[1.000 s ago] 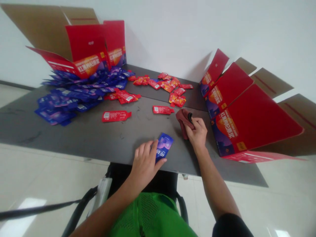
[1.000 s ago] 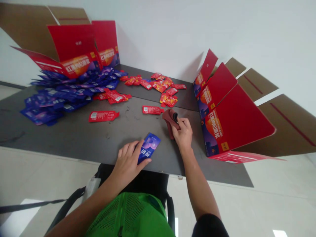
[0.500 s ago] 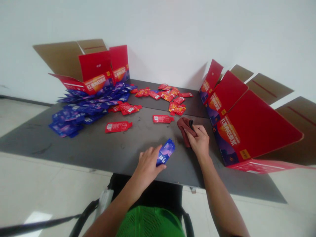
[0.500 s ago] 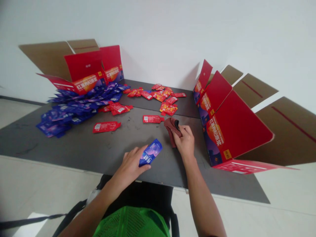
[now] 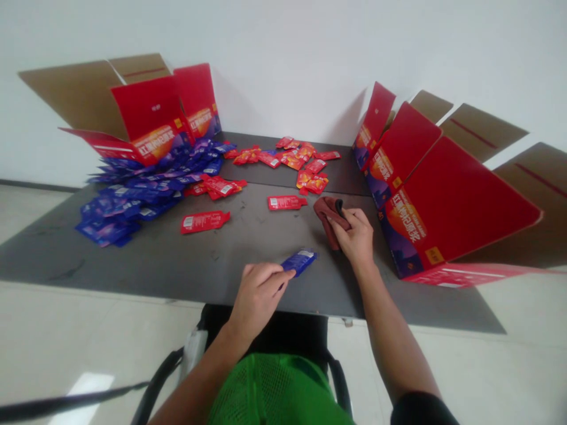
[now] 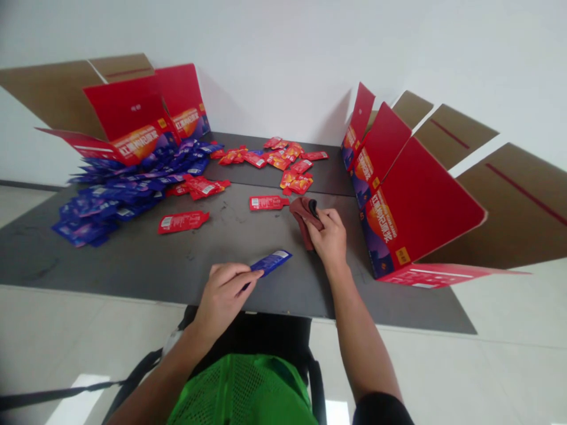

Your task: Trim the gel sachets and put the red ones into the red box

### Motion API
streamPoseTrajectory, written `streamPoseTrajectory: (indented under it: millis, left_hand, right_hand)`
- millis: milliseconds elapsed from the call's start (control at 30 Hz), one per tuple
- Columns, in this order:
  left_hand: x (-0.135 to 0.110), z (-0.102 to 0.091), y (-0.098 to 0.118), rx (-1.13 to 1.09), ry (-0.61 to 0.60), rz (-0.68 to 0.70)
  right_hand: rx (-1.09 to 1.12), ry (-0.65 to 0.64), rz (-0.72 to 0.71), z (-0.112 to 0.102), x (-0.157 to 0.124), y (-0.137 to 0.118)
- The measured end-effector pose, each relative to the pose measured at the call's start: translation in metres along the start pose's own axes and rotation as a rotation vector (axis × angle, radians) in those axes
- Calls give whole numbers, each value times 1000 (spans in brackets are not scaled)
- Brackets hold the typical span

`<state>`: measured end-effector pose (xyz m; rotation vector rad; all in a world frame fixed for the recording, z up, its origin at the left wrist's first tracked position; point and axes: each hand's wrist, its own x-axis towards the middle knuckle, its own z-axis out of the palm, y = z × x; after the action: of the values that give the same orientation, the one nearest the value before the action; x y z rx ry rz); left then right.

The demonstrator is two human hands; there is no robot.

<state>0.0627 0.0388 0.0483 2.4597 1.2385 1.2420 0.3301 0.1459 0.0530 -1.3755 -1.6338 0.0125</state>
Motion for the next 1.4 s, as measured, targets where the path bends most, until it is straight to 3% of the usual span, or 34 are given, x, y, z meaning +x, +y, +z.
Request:
streamPoseTrajectory:
  millis: [233,333,433,567,667,800,933,1000,1133,1267,1333,1400]
  left_hand:
    - [-35,-11,5,23,-270,18]
    - [-49,-15,6,22,-295,41]
    - [-60,-15,7,22,-271,68]
    - [-69,-8,8,12,-234,111]
    - [-71,-2,6,8,-223,121]
    - [-72,3,1,-23,-241,107]
    - [-73,6,-2,-62,-260,87]
    - [-73,6,-3,-75,-261,82]
    - [-76,7,-5,-105,-264,77]
    - [-79,8,-6,-114,-238,85]
    - [-79,9,-7,-108,-231,85]
    - [-79,9,-7,-108,-238,92]
  right_hand:
    - [7,-58,1,2,-2,4]
    - [19,-103,-17,1,0,-5]
    - [55,-131,-73,-2,-5,-33]
    - [96,-362,-274,-2,-36,-82]
    - [37,-573,-460,5,-66,-100]
    - [-16,-605,-461,17,-72,-83]
    - [-158,-529,-333,21,-34,-45]
    - [-225,-490,-288,18,-17,-38]
    - [-149,-424,-271,8,-25,-62]
    - [-48,-602,-464,6,-65,-96]
    - [-36,-658,-517,10,-75,-98]
    - [-64,-633,-491,16,-71,-89]
